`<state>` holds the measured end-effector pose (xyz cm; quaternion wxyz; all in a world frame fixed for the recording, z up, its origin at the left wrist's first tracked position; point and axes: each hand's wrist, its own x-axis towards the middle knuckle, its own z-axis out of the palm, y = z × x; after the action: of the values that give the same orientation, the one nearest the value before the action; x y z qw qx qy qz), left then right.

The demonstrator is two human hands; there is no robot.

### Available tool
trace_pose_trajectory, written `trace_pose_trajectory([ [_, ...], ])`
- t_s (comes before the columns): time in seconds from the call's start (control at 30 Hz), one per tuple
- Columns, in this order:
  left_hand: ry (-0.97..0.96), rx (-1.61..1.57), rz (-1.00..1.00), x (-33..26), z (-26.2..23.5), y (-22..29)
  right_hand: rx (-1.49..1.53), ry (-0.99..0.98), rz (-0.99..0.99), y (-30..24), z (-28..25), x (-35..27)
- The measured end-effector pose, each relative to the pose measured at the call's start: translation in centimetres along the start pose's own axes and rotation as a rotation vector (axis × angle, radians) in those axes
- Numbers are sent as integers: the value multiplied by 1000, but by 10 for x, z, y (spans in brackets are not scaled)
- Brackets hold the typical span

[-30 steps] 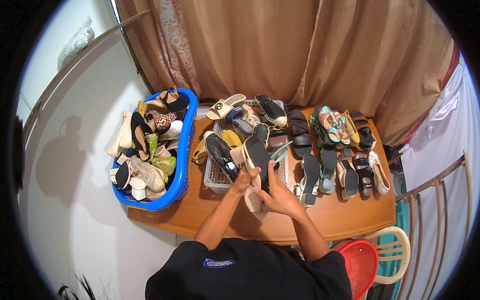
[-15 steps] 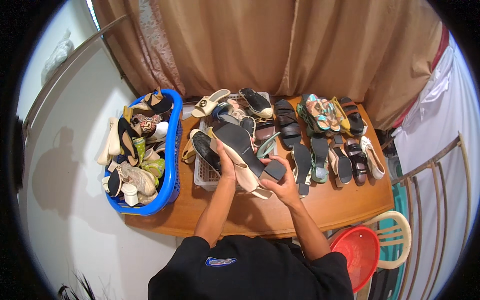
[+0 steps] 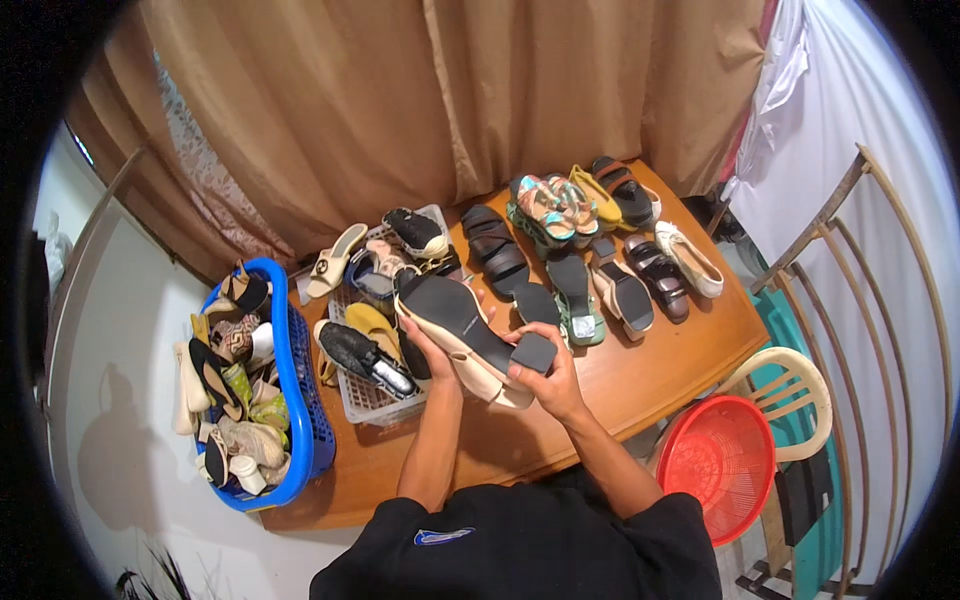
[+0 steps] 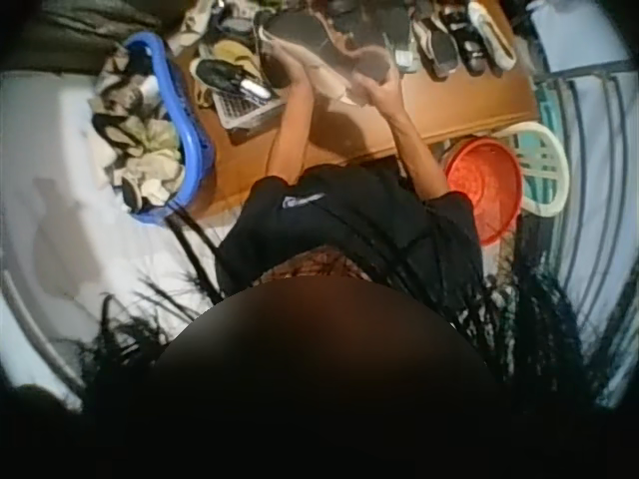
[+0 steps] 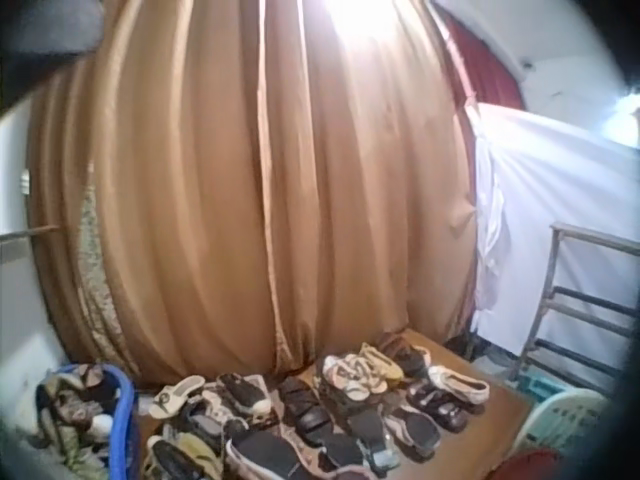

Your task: Sort and organize a variety of shoes from baskets onto a table.

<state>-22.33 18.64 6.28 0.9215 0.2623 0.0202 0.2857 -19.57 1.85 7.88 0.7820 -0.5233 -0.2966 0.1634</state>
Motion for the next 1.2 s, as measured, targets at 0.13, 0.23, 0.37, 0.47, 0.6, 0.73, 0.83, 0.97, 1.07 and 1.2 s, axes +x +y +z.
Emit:
trace_pose_trajectory([
  [0.13, -38, 100, 15, 3, 18, -13, -212, -51, 24, -19, -13, -5],
  [0.23, -73, 83, -28, 7, 28, -18, -43, -156, 113, -29, -31, -10],
  [0.37, -179, 93, -162, 10, 27, -39, 103, -320, 252, -19, -76, -8],
  [0.47, -155, 121, -212, 10, 31, -64, 27, -382, 345, -17, -105, -6],
  [0.6, -149, 174, -243, 10, 47, -95, 362, -245, 537, -12, -139, -8],
  [0.73, -178, 231, -409, 8, 43, -135, 276, -171, 686, -14, -162, -4],
  [0.83, -200, 271, -411, 15, 32, -169, 220, -166, 700, -9, -179, -8],
  [0.97, -221, 330, -463, 19, 36, -203, 220, -123, 756, -22, -207, -5],
  [1.07, -255, 347, -534, 20, 38, -229, 158, -114, 804, -21, -231, -6],
  [1.2, -262, 368, -592, 20, 21, -268, 281, -56, 654, 18, -260, -15],
])
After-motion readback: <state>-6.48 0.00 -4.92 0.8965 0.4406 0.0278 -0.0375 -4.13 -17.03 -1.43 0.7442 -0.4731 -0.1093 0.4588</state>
